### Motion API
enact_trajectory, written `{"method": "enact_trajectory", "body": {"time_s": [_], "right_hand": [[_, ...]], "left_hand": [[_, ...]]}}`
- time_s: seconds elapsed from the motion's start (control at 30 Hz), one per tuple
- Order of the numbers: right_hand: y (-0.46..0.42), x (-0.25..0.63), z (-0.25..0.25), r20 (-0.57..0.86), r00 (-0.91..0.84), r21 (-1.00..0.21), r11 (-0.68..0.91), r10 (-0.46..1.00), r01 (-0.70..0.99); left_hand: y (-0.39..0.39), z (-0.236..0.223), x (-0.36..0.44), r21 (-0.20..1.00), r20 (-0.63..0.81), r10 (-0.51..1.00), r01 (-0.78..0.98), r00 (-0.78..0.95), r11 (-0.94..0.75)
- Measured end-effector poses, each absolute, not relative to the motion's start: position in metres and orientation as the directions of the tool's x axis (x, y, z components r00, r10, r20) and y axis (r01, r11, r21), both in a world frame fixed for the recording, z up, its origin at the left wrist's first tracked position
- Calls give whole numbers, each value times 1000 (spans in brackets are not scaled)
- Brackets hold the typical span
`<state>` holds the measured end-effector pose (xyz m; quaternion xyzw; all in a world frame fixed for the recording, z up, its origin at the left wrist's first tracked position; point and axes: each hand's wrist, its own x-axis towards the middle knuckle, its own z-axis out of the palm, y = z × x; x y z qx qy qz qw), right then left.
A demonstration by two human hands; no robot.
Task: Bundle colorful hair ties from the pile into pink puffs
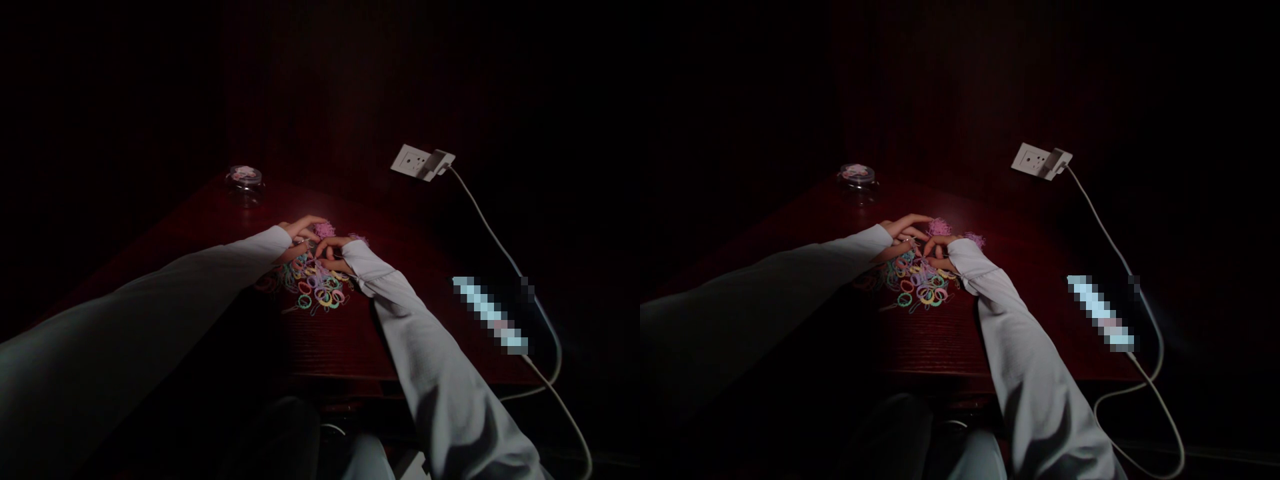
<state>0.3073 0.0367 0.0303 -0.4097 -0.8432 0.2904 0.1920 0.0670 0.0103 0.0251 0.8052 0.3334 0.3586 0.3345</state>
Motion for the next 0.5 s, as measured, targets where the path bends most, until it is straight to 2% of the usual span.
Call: {"method": "enact_trajectory", "body": {"time_s": [0.17, 0.5], "right_hand": [[35, 305, 32, 92, -603, -681, 492, 792, 542], [14, 306, 56, 192, -576, -714, 516, 794, 473]], "left_hand": [[10, 29, 66, 753, 344, 764, 326, 546, -571], [8, 31, 60, 749, 432, 681, 185, 591, -636]]}}
